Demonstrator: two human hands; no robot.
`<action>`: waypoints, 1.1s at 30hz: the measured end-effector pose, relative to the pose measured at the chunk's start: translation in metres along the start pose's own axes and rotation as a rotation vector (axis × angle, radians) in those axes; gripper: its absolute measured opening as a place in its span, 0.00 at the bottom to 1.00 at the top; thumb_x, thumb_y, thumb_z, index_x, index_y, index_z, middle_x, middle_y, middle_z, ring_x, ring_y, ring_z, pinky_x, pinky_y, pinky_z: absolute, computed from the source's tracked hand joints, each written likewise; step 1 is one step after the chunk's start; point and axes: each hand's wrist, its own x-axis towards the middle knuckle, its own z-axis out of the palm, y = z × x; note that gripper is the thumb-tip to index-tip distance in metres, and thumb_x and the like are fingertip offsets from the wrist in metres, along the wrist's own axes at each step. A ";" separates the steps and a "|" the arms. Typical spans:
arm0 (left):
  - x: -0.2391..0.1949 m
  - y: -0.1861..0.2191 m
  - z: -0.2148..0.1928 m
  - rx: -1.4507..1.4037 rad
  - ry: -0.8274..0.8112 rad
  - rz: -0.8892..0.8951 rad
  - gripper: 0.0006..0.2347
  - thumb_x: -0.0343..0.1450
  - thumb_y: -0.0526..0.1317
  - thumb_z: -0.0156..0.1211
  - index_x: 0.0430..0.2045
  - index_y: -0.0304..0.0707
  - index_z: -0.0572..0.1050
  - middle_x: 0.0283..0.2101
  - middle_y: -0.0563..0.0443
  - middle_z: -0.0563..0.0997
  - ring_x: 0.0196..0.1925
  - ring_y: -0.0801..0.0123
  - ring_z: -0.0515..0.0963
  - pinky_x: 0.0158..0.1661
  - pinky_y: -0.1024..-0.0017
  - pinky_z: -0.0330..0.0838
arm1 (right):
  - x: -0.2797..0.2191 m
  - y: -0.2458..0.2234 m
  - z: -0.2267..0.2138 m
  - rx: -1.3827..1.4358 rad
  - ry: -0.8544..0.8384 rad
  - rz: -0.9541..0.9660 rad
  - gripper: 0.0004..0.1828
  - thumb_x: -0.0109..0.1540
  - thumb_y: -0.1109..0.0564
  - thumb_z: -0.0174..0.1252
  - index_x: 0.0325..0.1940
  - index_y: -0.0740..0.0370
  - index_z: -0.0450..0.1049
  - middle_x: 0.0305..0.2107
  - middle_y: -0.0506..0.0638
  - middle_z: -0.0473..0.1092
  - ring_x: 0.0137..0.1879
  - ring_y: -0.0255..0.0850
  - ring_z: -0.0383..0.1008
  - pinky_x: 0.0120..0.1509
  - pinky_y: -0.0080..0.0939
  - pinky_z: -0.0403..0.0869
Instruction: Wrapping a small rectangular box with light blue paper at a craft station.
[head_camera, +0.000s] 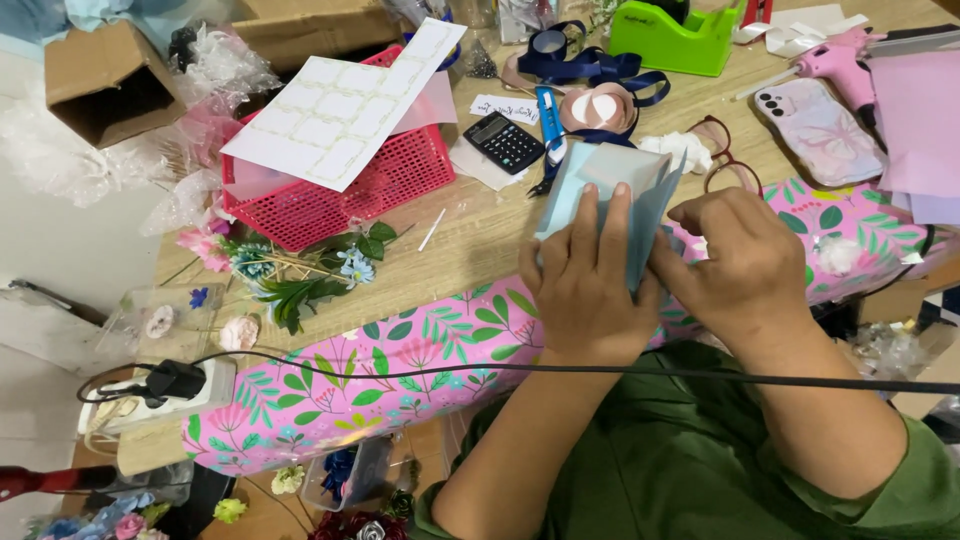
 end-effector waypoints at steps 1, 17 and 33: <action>-0.001 0.000 0.002 0.010 -0.002 0.002 0.26 0.67 0.51 0.53 0.62 0.50 0.72 0.64 0.49 0.77 0.48 0.59 0.78 0.58 0.51 0.61 | 0.001 0.000 0.000 -0.039 0.005 -0.018 0.07 0.65 0.62 0.70 0.38 0.63 0.76 0.34 0.53 0.73 0.39 0.51 0.74 0.44 0.47 0.72; -0.011 -0.006 0.012 0.082 -0.104 0.025 0.35 0.57 0.50 0.71 0.64 0.57 0.69 0.68 0.48 0.72 0.51 0.59 0.75 0.56 0.52 0.60 | -0.013 0.016 0.003 -0.153 0.041 -0.061 0.09 0.67 0.64 0.67 0.34 0.64 0.73 0.33 0.54 0.74 0.37 0.50 0.73 0.41 0.45 0.71; -0.015 -0.023 0.004 -0.043 -0.039 0.034 0.29 0.57 0.50 0.64 0.57 0.55 0.75 0.67 0.47 0.74 0.51 0.58 0.75 0.59 0.51 0.59 | -0.055 0.066 0.011 0.191 -0.038 0.382 0.04 0.66 0.68 0.64 0.39 0.66 0.76 0.32 0.51 0.74 0.36 0.39 0.72 0.45 0.39 0.72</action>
